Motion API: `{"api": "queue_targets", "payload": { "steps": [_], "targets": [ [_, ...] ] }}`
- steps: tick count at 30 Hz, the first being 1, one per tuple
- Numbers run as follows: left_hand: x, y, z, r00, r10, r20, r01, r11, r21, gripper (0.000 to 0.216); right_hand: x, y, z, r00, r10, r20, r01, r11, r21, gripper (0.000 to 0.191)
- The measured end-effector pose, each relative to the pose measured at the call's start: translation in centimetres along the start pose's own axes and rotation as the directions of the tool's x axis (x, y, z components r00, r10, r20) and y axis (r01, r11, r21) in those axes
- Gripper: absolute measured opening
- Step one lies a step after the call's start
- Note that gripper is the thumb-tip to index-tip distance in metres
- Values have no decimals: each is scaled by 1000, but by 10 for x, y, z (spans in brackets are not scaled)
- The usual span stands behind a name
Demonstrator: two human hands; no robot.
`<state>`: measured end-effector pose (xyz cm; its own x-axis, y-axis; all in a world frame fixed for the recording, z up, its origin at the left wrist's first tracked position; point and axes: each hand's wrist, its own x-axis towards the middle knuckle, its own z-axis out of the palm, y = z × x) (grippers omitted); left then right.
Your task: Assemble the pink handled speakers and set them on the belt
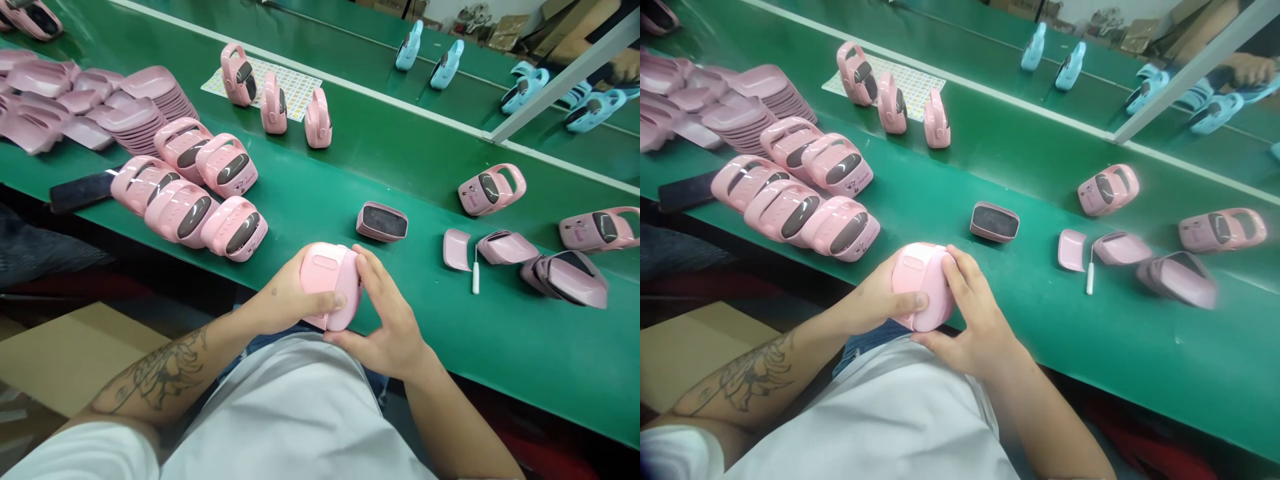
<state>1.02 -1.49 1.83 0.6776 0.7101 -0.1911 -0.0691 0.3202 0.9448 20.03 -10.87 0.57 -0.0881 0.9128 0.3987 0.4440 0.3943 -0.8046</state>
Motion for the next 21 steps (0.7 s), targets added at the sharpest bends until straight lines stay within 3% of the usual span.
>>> {"api": "queue_targets", "payload": {
  "steps": [4,13,17,21],
  "targets": [
    [4,0,5,999,-6,-44,6,1000,4,76,1,2,-2,1000,16,21,-16,1000,-20,119],
    [6,-5,12,997,17,-77,-24,996,-81,63,0,2,-3,997,-52,50,63,964,-258,115],
    [3,-9,15,993,-9,-114,-1,996,-93,73,0,4,-5,995,-71,75,89,961,-263,116],
    [-2,-6,12,995,-7,-102,9,1000,13,84,-2,5,-7,984,-140,113,164,955,-248,119]
  ]
}}
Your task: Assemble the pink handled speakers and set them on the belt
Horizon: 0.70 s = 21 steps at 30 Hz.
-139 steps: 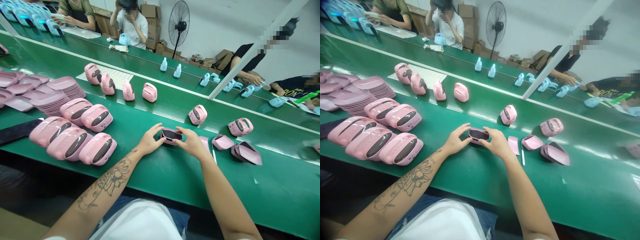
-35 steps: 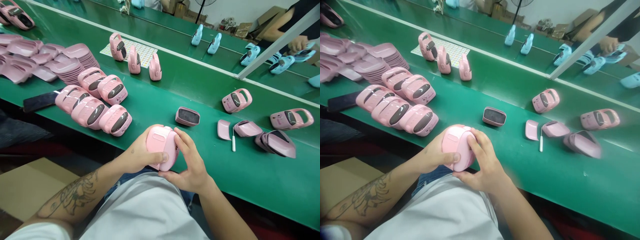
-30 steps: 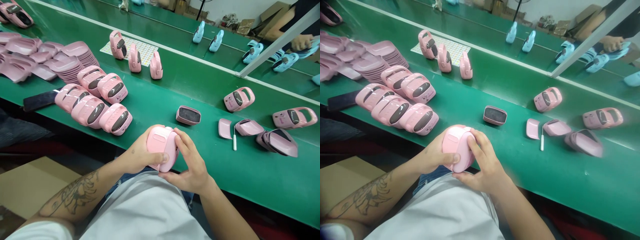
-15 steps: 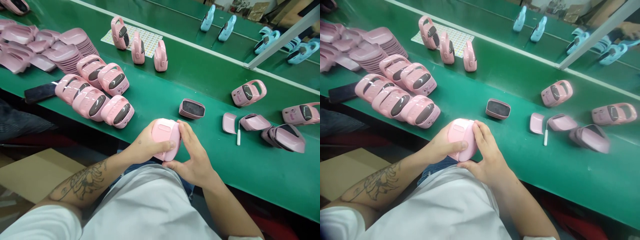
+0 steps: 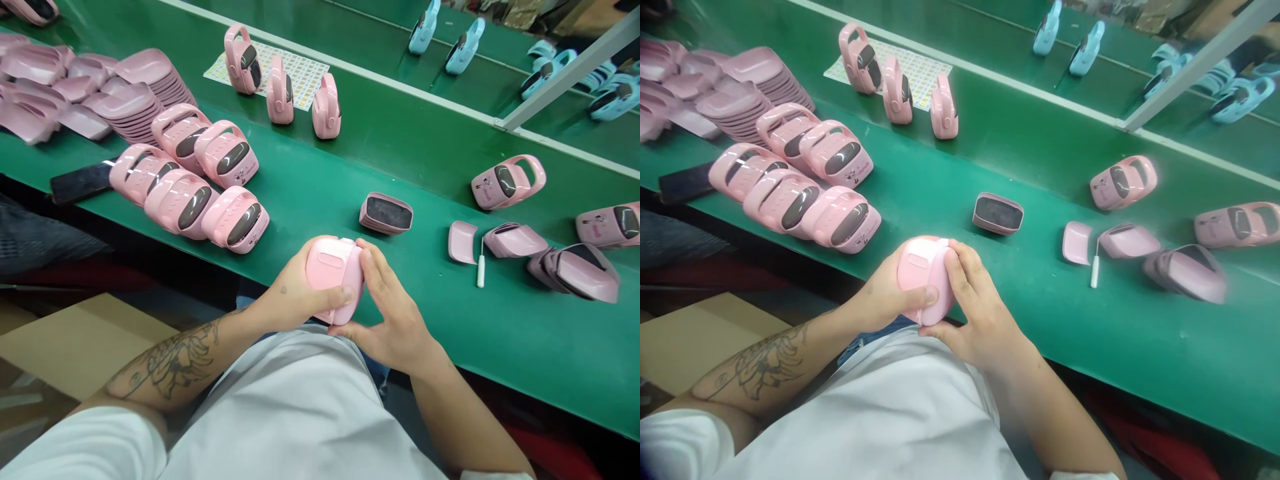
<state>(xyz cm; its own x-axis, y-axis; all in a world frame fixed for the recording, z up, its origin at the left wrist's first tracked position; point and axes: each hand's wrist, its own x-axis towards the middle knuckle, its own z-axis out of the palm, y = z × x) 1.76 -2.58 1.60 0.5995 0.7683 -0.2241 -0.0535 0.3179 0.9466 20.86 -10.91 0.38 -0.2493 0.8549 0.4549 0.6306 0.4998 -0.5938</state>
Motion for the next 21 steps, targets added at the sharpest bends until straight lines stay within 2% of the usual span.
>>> {"api": "queue_targets", "payload": {
  "steps": [4,12,18,21],
  "targets": [
    [-3,4,-6,998,-19,62,16,999,40,95,-3,-3,2,995,-82,-54,80,996,-34,114],
    [-7,3,2,998,45,-51,-38,990,136,94,0,-9,4,974,-197,-109,191,979,-65,108],
    [-10,3,3,993,84,-78,-66,977,204,92,-2,-10,3,980,-171,-100,162,983,-92,108],
    [-2,-4,-1,994,95,-56,-88,990,114,92,-5,-2,6,987,-145,-69,142,989,-44,113]
  ]
}}
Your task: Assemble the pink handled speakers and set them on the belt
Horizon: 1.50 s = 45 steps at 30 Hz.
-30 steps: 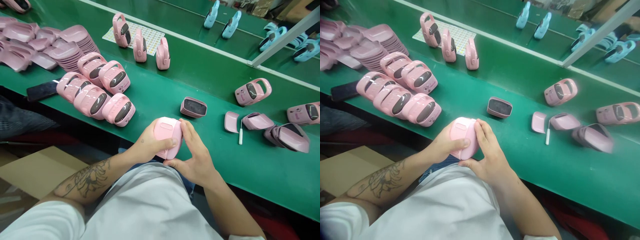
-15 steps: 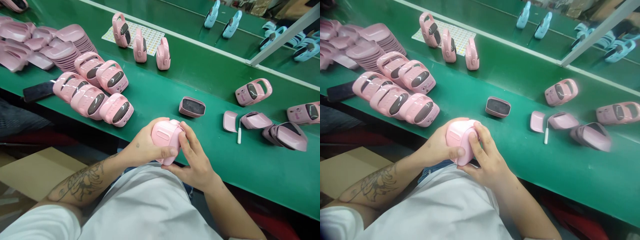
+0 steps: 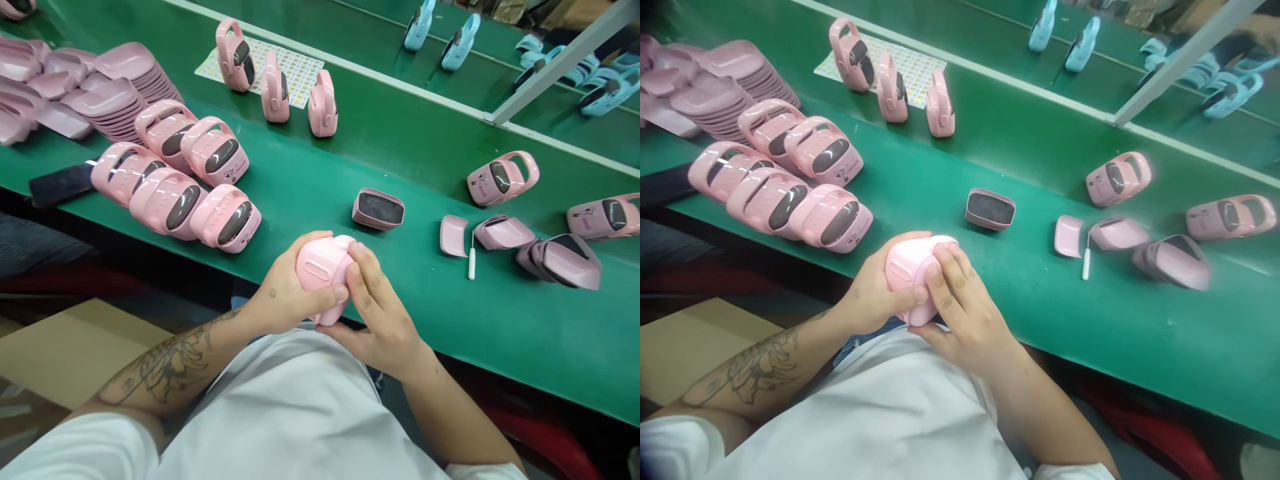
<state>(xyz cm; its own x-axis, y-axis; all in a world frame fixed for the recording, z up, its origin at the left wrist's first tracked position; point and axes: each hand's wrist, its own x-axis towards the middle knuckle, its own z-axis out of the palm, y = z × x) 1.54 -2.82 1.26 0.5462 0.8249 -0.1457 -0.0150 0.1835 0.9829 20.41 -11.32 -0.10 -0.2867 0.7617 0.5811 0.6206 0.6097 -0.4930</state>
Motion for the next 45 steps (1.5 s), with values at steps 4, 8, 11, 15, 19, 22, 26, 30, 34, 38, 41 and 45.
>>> {"api": "queue_targets", "payload": {
  "steps": [4,8,11,15,19,22,26,30,34,38,41,45],
  "targets": [
    [14,-13,1,993,119,-20,-120,953,-278,88,-3,1,15,921,378,-94,-343,902,260,111],
    [20,-21,5,974,222,-32,-215,885,-413,101,9,-14,35,530,837,136,-522,197,830,73],
    [18,-20,0,958,286,11,-265,904,-336,106,20,-18,43,522,764,379,-385,-185,904,71],
    [11,-4,-12,967,250,53,-248,968,-48,93,16,-5,45,595,789,153,-313,52,948,62],
    [4,11,-14,990,131,57,-134,990,51,80,3,2,45,670,742,16,-344,291,893,58],
    [2,15,-12,988,139,61,-143,987,66,74,1,-1,42,718,696,-4,-384,402,831,62],
    [2,15,-9,980,184,77,-185,983,16,68,0,-2,37,724,690,19,-388,384,838,67],
    [4,14,-9,972,208,108,-203,977,-62,66,-6,1,32,702,712,-21,-364,385,848,65],
    [8,15,-13,967,183,176,-173,982,-69,72,-10,6,25,730,680,-70,-356,465,810,61],
    [10,15,-16,958,183,220,-162,980,-112,78,-11,8,20,766,638,-81,-356,526,773,58],
    [9,14,-13,962,187,198,-164,978,-127,75,-11,7,18,777,622,-93,-336,536,775,56],
    [5,13,-9,977,142,157,-120,982,-144,71,-15,5,15,781,623,-53,-374,533,759,55]
  ]
}}
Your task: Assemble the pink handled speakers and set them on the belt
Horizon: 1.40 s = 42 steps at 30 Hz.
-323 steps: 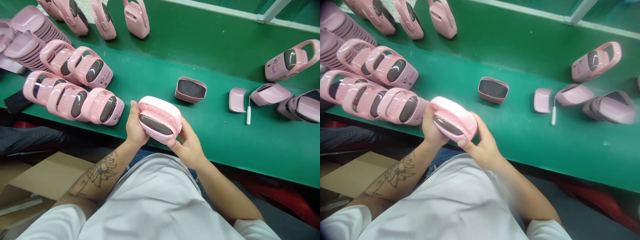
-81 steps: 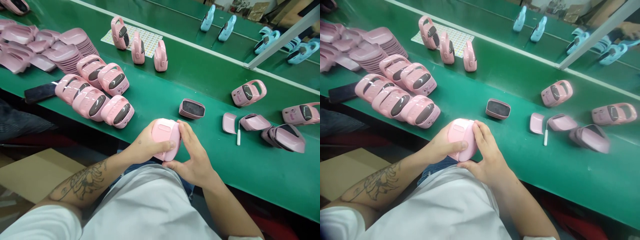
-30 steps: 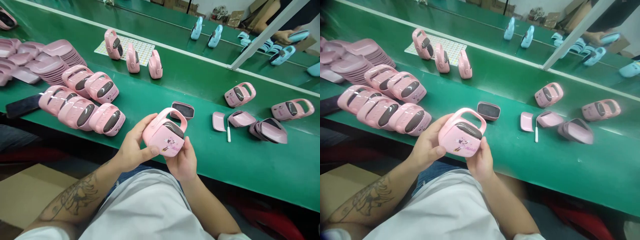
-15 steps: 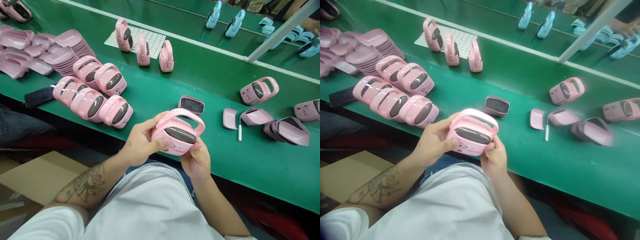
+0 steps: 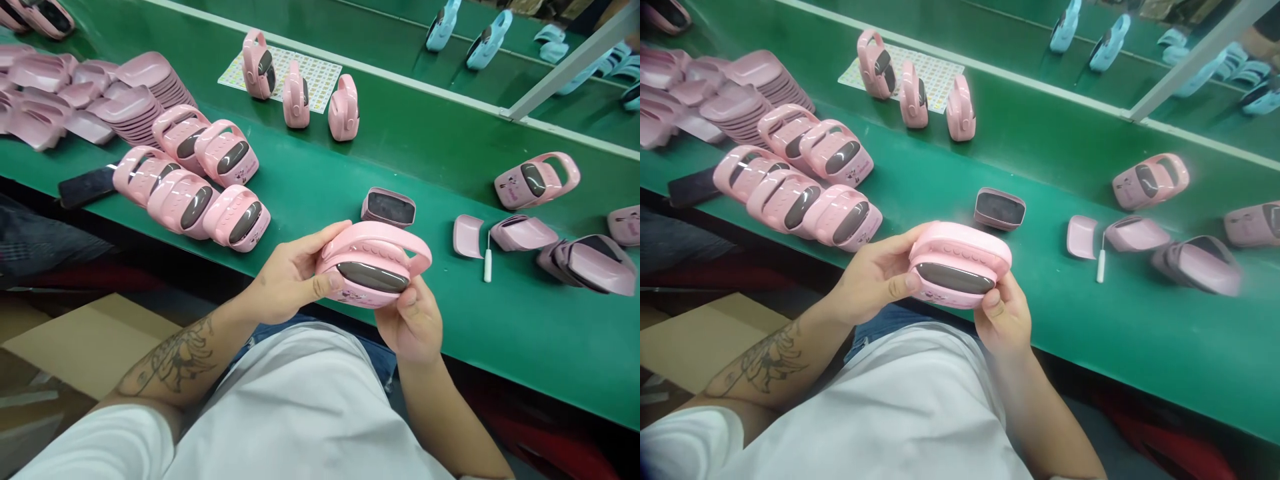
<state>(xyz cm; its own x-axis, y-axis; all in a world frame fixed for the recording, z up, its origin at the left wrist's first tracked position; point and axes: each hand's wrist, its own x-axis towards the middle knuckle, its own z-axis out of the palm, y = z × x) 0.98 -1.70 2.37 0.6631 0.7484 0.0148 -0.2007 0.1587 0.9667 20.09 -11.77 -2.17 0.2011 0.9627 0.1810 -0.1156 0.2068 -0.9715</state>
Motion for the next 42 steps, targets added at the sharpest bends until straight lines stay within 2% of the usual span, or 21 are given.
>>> {"api": "queue_targets", "payload": {
  "steps": [5,9,12,14,17,20,24,26,31,35,42],
  "targets": [
    [-7,-1,1,999,19,-46,-17,998,55,74,-5,0,-4,999,-14,31,13,999,36,53],
    [-9,2,5,992,94,-85,-71,968,242,73,-4,1,-5,996,16,90,-17,1000,9,61],
    [-9,6,5,979,171,-108,-108,894,435,73,-3,-5,-6,999,-49,8,50,972,-231,82],
    [-9,5,3,978,175,-110,-96,855,511,75,-2,-14,-8,988,-150,-38,115,874,-471,88],
    [-7,1,-1,988,124,-93,-52,831,554,77,3,-28,-12,982,-183,45,164,711,-683,81],
    [-5,-5,-5,992,124,-2,-99,803,588,72,7,-34,-16,979,-108,171,197,699,-688,77],
    [-2,-18,-10,986,98,137,-164,751,640,60,10,-27,-21,966,63,252,122,745,-656,50],
    [-4,-26,-11,981,119,153,-191,726,660,63,9,-22,-25,963,129,239,61,754,-654,45],
    [-16,-50,-3,959,238,156,-273,618,737,97,2,-20,-32,963,215,164,-61,762,-645,46],
    [-24,-60,10,948,299,110,-267,558,785,85,-3,-20,-29,962,242,123,-111,765,-634,51],
    [-24,-64,12,903,373,213,-391,510,766,86,-6,-19,-25,960,270,79,-157,747,-646,57]
  ]
}}
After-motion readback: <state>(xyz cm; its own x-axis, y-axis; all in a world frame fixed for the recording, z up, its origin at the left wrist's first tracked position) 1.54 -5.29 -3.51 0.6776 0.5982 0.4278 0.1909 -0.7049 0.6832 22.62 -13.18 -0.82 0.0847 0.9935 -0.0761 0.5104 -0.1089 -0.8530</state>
